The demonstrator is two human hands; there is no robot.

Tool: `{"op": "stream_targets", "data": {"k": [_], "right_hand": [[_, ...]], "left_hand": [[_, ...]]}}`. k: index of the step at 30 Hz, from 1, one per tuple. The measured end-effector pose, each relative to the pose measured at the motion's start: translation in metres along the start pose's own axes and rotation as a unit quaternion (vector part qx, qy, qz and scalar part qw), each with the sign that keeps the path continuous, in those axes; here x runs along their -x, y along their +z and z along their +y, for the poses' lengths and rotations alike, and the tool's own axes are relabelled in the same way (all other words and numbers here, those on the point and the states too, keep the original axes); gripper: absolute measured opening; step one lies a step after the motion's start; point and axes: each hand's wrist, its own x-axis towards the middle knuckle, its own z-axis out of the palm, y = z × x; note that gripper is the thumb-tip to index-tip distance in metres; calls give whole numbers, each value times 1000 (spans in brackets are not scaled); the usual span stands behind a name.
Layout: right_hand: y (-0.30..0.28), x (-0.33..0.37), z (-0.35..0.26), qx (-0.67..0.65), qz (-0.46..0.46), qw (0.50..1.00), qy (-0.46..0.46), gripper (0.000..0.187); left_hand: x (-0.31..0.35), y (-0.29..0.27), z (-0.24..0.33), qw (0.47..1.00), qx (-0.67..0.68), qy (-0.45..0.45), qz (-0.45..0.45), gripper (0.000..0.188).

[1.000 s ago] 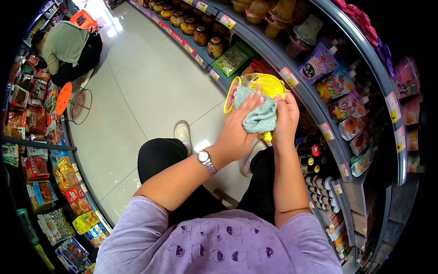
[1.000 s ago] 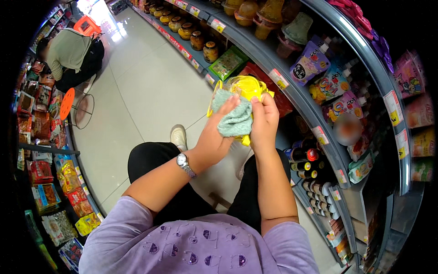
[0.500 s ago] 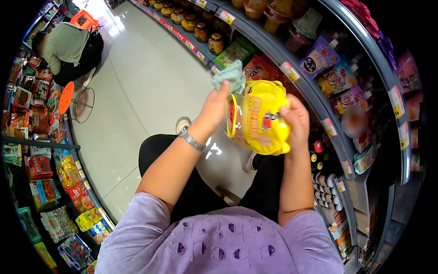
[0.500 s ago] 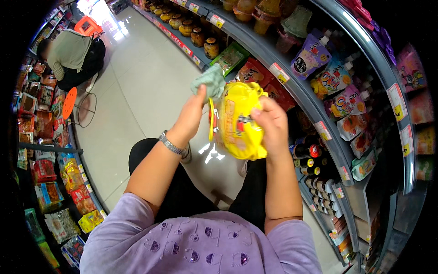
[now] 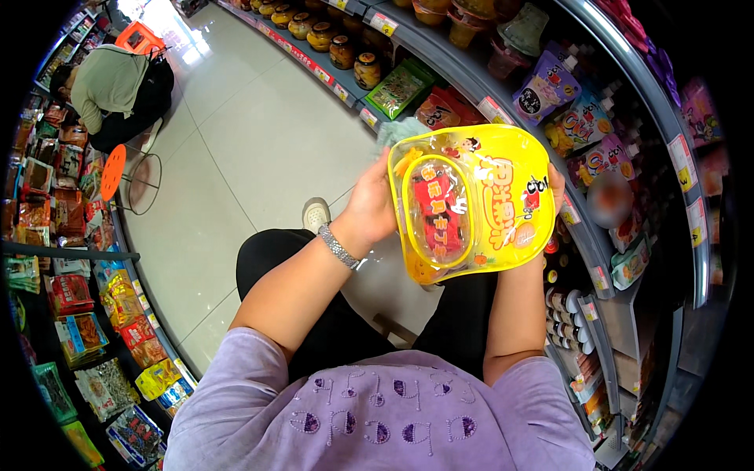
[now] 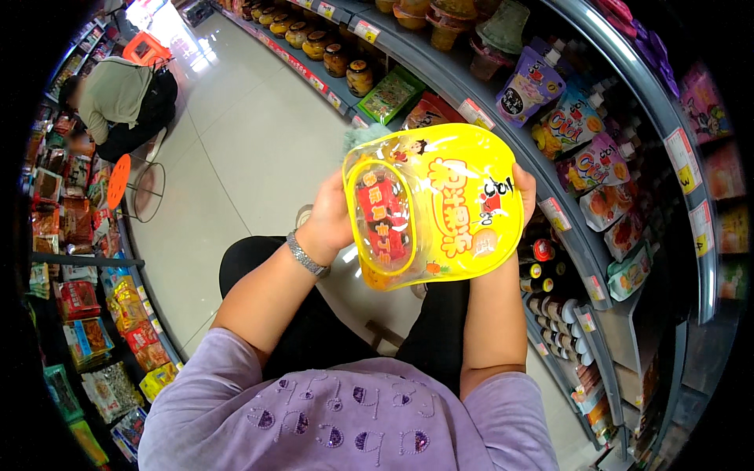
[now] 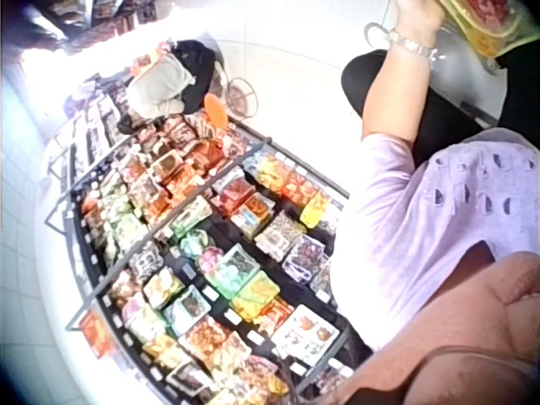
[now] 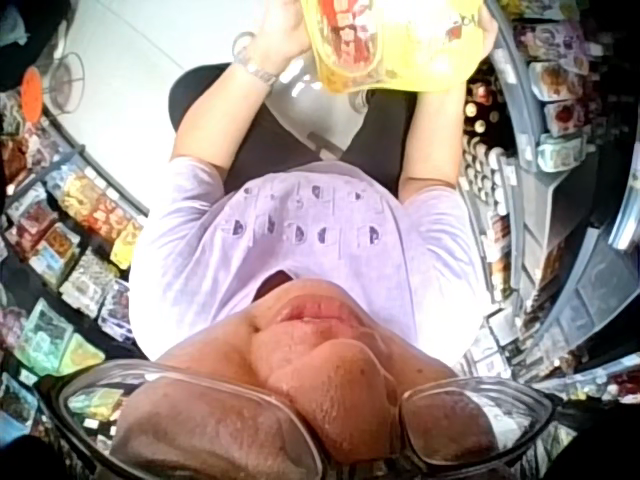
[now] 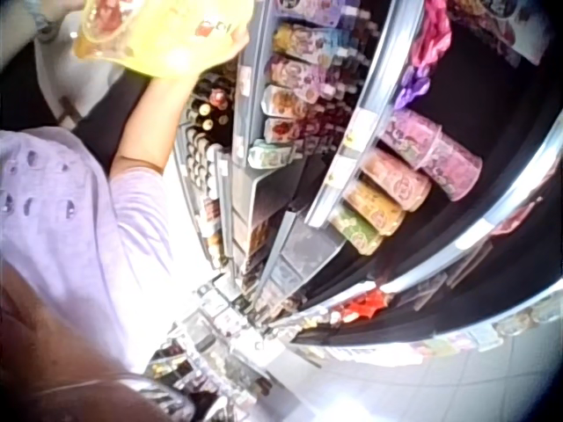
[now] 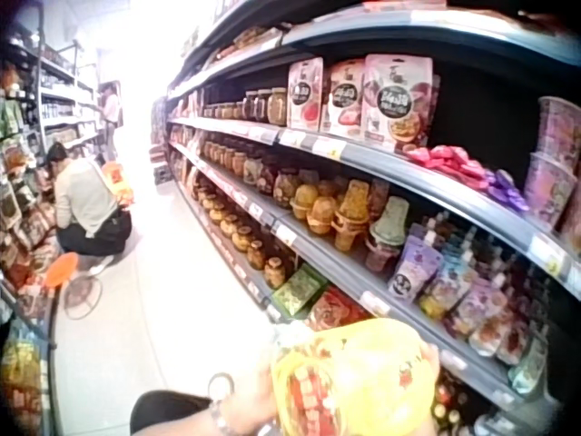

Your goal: The person wipes the surfaces of various packaged food items on a supermarket shelf using a light green cloth. They pick up each item, wipe it, and place it back on the shelf, moving along the shelf from left to right.

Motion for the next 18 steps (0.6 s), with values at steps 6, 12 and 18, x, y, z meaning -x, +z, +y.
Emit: {"op": "stream_targets", "data": {"k": [6,12,18], "right_hand": [[-2,-6,9,-36,-35,999,-12,47],[15,-1,9,34,18,997,-63,44],[11,0,9,137,51,981,-127,37]], "left_hand": [[11,-3,-40,996,28,-7,-85,44],[16,-13,-46,990,-47,-46,-121,42],[6,-28,-35,993,-63,29,96,37]]}}
